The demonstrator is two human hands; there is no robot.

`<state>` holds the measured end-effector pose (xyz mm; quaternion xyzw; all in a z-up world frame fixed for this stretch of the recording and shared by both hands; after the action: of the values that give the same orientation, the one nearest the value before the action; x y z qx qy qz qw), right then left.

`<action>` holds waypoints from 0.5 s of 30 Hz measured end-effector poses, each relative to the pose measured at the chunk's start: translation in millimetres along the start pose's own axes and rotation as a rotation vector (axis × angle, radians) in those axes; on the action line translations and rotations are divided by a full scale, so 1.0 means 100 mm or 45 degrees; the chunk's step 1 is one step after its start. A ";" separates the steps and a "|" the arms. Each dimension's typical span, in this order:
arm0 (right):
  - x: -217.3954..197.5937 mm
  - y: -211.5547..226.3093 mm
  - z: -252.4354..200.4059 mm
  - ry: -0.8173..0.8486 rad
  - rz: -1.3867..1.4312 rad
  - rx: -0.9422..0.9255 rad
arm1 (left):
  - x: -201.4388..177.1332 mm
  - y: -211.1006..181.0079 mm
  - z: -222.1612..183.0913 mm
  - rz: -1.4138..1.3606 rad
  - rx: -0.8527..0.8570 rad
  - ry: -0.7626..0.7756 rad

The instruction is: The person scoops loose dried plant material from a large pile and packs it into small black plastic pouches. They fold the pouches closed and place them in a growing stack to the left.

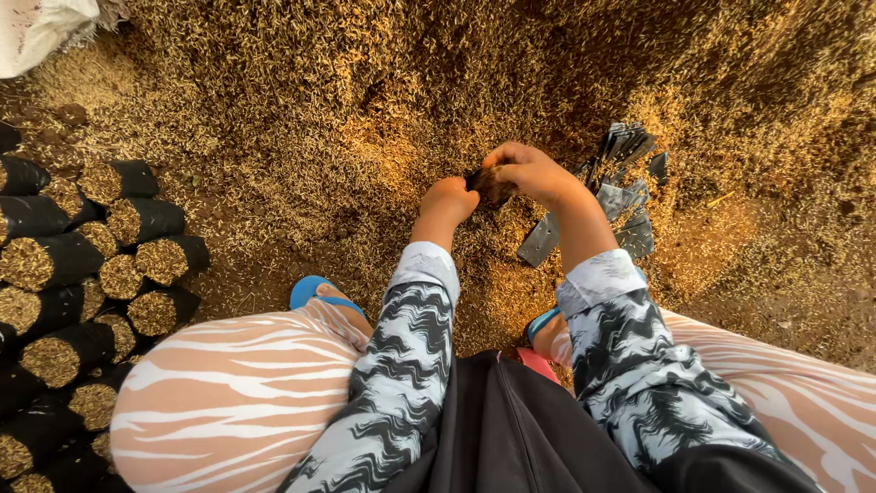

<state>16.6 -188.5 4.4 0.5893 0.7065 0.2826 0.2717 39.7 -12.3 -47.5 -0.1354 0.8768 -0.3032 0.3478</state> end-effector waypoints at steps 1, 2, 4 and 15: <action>0.01 0.04 -0.02 -0.060 -0.079 0.011 | 0.02 0.01 0.03 0.025 0.035 -0.059; 0.00 0.04 -0.04 -0.119 -0.157 0.026 | 0.05 0.04 0.04 0.049 0.067 -0.116; -0.16 0.02 -0.04 -0.349 -0.143 -0.045 | 0.10 0.08 0.08 -0.089 0.101 -0.152; 0.11 -0.52 0.00 -1.070 -0.998 -0.585 | -0.47 0.10 -0.02 -0.616 0.184 -0.282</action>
<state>-20.6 -185.4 -34.0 0.2732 0.6243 0.0503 0.7302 72.3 17.6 -27.7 -0.3482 0.7515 -0.4226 0.3679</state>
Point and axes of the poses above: each hand's wrist, its own z-axis towards the middle knuckle, its own x-axis out of the palm, y = z × x, the point moved 4 cm from there along z, towards the middle knuckle, and after that the axes turned 11 degrees about x, right-handed, at the moved point
